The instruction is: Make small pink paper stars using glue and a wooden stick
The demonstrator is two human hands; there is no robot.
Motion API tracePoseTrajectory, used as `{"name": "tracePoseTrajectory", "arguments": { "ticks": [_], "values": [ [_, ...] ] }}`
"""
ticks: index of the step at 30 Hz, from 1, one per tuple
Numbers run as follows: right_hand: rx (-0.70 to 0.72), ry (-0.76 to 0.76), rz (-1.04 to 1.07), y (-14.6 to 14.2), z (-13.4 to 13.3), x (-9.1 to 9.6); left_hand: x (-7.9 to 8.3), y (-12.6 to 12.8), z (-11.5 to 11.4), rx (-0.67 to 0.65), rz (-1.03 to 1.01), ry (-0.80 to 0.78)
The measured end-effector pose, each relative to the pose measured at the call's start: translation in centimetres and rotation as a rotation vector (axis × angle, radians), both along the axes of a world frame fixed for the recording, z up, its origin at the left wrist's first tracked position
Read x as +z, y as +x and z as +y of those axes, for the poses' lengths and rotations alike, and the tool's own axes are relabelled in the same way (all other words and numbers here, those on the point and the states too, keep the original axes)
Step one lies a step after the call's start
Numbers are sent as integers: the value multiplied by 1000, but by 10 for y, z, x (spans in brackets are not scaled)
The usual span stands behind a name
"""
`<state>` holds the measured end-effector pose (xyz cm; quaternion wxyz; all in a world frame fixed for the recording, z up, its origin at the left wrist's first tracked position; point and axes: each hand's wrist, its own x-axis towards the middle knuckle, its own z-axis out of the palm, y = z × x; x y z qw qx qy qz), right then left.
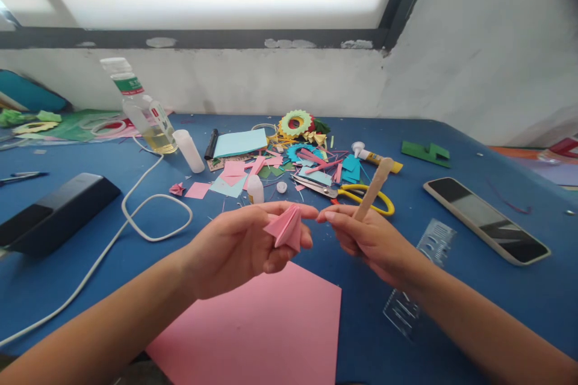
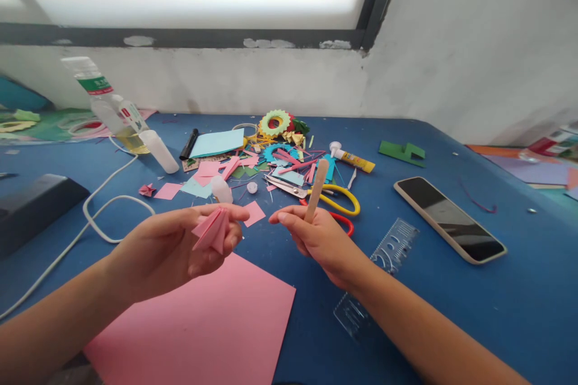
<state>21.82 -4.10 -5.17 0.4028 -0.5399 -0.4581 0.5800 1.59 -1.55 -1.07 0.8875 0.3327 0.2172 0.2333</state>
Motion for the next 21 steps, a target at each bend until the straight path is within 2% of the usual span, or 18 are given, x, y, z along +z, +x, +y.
{"name": "tracePoseTrajectory", "arguments": {
  "ticks": [6,10,13,18,21],
  "values": [
    [36,5,-93,1,0,1,0,-1,1,-3,-22,-18],
    [36,22,-120,-1,-1,3,-2,0,1,3,0,63],
    [29,29,-121,0,-1,3,-3,0,-2,62,105,227],
    [-21,43,-70,1,-2,-1,-4,-2,-13,174,367,633],
    [-27,48,-41,2,-1,-2,-3,-1,-17,261,444,866]
  ]
}}
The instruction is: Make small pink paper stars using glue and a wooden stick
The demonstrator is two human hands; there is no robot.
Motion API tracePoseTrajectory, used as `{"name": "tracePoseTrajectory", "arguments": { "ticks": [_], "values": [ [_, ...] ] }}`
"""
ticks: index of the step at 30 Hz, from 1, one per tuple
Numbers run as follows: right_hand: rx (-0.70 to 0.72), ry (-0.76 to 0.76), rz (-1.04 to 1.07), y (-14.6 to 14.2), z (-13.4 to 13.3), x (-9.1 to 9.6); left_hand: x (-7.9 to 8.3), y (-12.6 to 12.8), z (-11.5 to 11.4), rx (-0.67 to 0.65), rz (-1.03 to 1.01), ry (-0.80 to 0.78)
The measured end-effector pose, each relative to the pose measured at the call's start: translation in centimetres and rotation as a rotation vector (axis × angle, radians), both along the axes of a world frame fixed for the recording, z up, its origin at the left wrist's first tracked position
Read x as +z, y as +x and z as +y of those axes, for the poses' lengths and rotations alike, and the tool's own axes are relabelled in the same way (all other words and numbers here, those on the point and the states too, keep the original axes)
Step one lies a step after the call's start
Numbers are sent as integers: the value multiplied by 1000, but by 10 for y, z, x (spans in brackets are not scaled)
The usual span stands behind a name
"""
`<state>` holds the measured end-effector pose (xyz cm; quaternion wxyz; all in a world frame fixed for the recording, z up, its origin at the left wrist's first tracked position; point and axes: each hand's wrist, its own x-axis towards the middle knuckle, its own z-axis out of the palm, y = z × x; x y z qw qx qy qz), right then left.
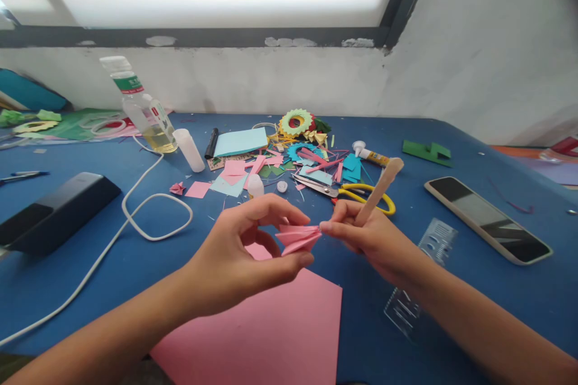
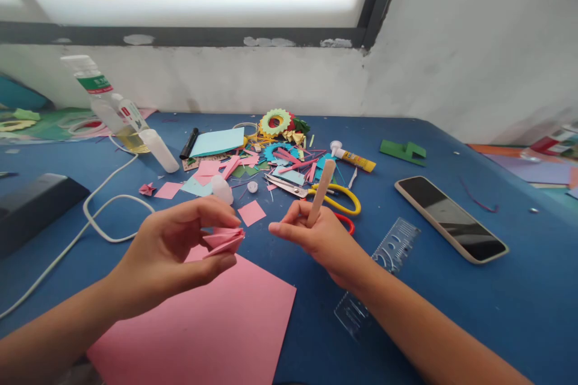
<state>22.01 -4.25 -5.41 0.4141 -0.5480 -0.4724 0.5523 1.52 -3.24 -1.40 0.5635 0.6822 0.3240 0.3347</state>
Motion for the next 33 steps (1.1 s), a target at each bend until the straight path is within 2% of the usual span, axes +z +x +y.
{"name": "tracePoseTrajectory", "arguments": {
  "ticks": [3,9,13,16,19,23,26,29,33],
  "values": [
    [32,-24,-3,0,1,0,-1,2,-1,11,14,146],
    [105,-30,41,-2,0,4,-1,0,0,-6,7,150],
    [115,65,36,0,-2,4,0,1,1,1,-17,145],
    [89,207,-77,6,-5,3,0,2,1,13,-48,134],
    [98,392,-303,13,-8,6,-1,3,2,20,-71,110],
    [-22,862,-686,21,-10,17,-4,3,4,58,-43,86],
    [-127,1152,-807,24,-12,22,-4,2,5,80,-35,135],
    [-205,1316,-879,26,-13,24,-5,3,4,92,-58,223],
    [-248,1415,-950,27,-15,24,-6,2,3,122,-65,279]
  ]
}}
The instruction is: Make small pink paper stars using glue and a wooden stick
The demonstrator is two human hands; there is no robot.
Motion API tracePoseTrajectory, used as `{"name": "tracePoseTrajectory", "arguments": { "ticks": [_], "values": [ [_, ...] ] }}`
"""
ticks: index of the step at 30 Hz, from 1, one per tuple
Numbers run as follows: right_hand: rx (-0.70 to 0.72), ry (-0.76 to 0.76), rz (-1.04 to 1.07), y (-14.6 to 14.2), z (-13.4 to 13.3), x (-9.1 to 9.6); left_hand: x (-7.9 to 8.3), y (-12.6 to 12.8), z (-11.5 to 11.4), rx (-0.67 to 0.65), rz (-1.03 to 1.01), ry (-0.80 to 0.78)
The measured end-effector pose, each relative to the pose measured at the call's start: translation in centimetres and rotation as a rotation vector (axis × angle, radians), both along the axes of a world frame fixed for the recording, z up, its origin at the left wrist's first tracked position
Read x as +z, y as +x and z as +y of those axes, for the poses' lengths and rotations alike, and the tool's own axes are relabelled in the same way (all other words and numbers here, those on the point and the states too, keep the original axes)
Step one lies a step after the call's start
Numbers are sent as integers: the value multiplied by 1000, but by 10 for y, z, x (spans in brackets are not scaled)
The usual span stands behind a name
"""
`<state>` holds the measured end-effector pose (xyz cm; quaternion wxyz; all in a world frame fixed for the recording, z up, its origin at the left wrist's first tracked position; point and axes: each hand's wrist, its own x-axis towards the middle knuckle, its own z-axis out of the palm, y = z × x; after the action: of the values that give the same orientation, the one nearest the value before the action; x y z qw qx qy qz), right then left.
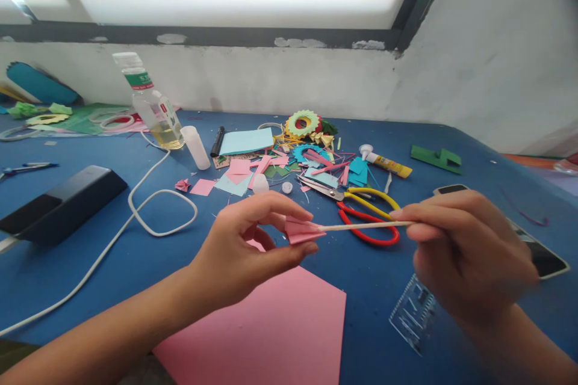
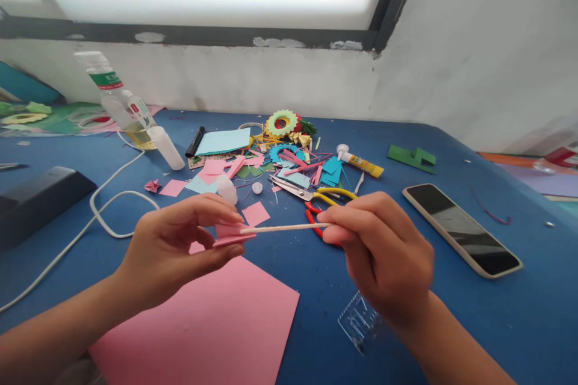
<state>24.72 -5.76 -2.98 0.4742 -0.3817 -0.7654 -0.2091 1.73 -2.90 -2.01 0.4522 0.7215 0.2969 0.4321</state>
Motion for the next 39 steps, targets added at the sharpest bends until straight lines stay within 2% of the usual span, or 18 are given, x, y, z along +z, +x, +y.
{"name": "tracePoseTrajectory", "arguments": {
  "ticks": [9,14,20,25,27,30,36,39],
  "values": [
    [-97,132,-84,5,-5,1,-1,1,-1,40,-55,103],
    [-121,137,-135,9,-8,0,0,2,-1,63,-54,130],
    [-164,145,-80,7,-6,0,1,2,-2,96,-44,70],
    [-72,194,-145,12,-4,-1,3,2,-3,87,-41,-3],
    [-79,175,-161,13,-5,0,4,2,-4,88,-43,-7],
    [-96,113,-145,12,-6,1,4,2,-4,85,-41,10],
    [-35,90,-132,8,-7,4,2,1,-5,78,-13,106],
    [6,71,-141,11,-6,5,1,1,-6,81,-16,96]
  ]
}}
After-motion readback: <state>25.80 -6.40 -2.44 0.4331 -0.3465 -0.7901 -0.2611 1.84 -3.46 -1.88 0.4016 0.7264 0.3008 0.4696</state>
